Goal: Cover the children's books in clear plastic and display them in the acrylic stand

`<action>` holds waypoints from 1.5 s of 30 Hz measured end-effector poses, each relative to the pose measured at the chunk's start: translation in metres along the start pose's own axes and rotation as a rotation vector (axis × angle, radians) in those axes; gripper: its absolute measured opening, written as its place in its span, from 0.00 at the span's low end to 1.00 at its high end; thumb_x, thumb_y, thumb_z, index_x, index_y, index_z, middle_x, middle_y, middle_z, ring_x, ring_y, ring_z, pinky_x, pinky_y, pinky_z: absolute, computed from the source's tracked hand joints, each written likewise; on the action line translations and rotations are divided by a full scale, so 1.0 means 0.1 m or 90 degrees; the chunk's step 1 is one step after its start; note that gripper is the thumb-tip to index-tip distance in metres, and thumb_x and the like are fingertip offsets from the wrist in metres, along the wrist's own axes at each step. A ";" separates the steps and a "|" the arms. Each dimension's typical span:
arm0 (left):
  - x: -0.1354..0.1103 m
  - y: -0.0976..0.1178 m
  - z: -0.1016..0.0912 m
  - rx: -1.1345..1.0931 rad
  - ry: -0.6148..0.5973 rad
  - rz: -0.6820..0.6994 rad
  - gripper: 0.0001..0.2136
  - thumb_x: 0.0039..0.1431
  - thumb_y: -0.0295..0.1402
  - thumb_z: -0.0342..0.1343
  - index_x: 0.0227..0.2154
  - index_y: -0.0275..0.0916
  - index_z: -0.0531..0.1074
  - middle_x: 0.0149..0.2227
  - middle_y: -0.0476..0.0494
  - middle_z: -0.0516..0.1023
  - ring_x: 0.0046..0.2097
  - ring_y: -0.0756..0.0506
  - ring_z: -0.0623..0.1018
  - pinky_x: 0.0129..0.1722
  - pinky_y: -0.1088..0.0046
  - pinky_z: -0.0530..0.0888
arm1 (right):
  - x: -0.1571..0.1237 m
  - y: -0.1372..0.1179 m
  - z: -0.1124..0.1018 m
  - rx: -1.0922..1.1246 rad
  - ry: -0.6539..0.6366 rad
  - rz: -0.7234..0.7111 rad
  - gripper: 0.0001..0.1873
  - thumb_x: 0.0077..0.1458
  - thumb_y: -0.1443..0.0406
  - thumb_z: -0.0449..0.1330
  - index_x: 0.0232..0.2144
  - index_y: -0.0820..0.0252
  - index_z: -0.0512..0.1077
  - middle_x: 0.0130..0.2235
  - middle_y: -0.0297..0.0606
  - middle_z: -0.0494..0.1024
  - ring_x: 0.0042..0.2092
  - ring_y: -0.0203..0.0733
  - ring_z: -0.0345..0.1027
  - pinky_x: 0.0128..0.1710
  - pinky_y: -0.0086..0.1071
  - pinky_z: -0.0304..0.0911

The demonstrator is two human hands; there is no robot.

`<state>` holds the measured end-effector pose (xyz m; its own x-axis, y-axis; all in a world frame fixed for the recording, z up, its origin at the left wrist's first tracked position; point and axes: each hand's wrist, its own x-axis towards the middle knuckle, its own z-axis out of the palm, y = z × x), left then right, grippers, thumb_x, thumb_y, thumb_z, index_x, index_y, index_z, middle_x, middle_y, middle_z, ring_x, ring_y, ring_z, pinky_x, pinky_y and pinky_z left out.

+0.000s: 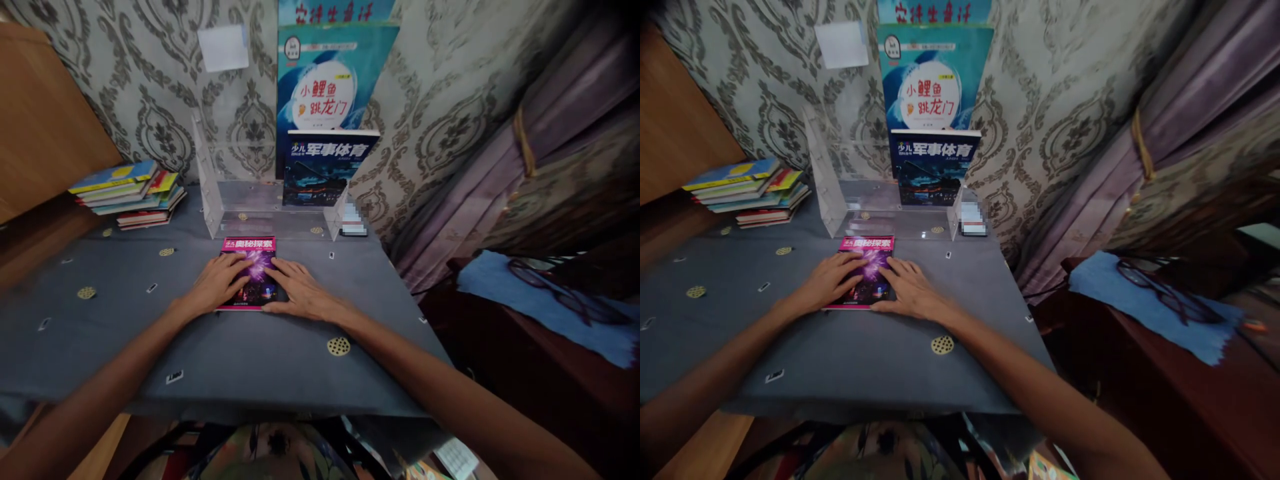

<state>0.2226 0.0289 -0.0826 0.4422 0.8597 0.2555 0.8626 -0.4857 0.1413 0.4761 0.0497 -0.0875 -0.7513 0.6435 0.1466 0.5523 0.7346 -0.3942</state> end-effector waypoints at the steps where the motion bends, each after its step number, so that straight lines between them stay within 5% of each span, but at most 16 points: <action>1: 0.03 -0.06 0.04 0.006 0.006 -0.014 0.21 0.70 0.42 0.45 0.60 0.42 0.68 0.61 0.37 0.70 0.60 0.37 0.70 0.58 0.54 0.68 | 0.02 0.00 -0.02 0.004 -0.010 0.006 0.50 0.54 0.36 0.57 0.68 0.60 0.58 0.71 0.53 0.54 0.70 0.62 0.47 0.67 0.57 0.47; 6: 0.08 -0.20 0.18 -0.007 0.029 -0.028 0.24 0.70 0.45 0.45 0.62 0.40 0.65 0.64 0.36 0.67 0.64 0.38 0.67 0.64 0.54 0.63 | 0.28 0.08 -0.08 0.009 -0.046 0.045 0.54 0.52 0.36 0.58 0.68 0.66 0.56 0.70 0.57 0.54 0.71 0.62 0.45 0.68 0.55 0.44; 13: 0.06 -0.21 0.25 -0.032 0.051 -0.042 0.25 0.69 0.47 0.45 0.62 0.41 0.67 0.64 0.37 0.67 0.65 0.38 0.67 0.64 0.55 0.62 | 0.59 0.15 0.04 -0.085 0.060 0.118 0.36 0.64 0.49 0.54 0.66 0.65 0.59 0.69 0.53 0.59 0.69 0.56 0.51 0.67 0.49 0.47; 23: 0.03 -0.18 0.38 0.024 0.110 -0.131 0.24 0.65 0.47 0.52 0.60 0.44 0.70 0.65 0.35 0.66 0.67 0.33 0.63 0.63 0.50 0.63 | 0.41 -0.06 0.01 -0.096 0.089 0.175 0.35 0.65 0.52 0.53 0.65 0.71 0.60 0.66 0.57 0.64 0.68 0.56 0.54 0.67 0.49 0.47; 29: 0.00 -0.15 0.40 -0.019 0.159 -0.170 0.23 0.65 0.46 0.51 0.58 0.42 0.71 0.64 0.32 0.67 0.62 0.33 0.70 0.61 0.49 0.66 | 0.14 -0.30 -0.01 -0.061 0.028 0.170 0.40 0.64 0.51 0.53 0.67 0.76 0.56 0.69 0.61 0.57 0.71 0.61 0.48 0.70 0.55 0.42; 35: 0.04 -0.22 0.33 -0.310 0.267 -0.215 0.19 0.59 0.43 0.55 0.51 0.41 0.75 0.58 0.37 0.74 0.60 0.36 0.73 0.62 0.54 0.67 | 0.03 -0.39 -0.04 -0.039 0.008 0.174 0.40 0.63 0.51 0.55 0.67 0.72 0.57 0.69 0.60 0.55 0.71 0.60 0.46 0.70 0.54 0.42; 40: 0.11 -0.28 0.19 -0.766 0.373 -0.461 0.23 0.47 0.40 0.64 0.47 0.38 0.75 0.50 0.39 0.80 0.52 0.39 0.78 0.53 0.62 0.73 | 0.05 -0.38 -0.05 -0.021 0.013 0.175 0.41 0.62 0.51 0.56 0.67 0.74 0.57 0.69 0.60 0.56 0.71 0.58 0.45 0.70 0.53 0.40; 45: 0.12 -0.23 0.19 -0.886 0.354 -0.560 0.14 0.47 0.35 0.61 0.37 0.36 0.76 0.33 0.44 0.82 0.36 0.44 0.81 0.39 0.70 0.76 | 0.06 -0.35 -0.04 0.004 0.035 0.155 0.38 0.61 0.52 0.59 0.65 0.70 0.61 0.68 0.59 0.60 0.70 0.58 0.48 0.69 0.54 0.43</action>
<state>0.2125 0.0534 -0.1012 -0.3925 0.9125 -0.1152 -0.1924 0.0410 0.9805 0.4540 0.0288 -0.0693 -0.5746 0.8127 0.0961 0.7128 0.5547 -0.4292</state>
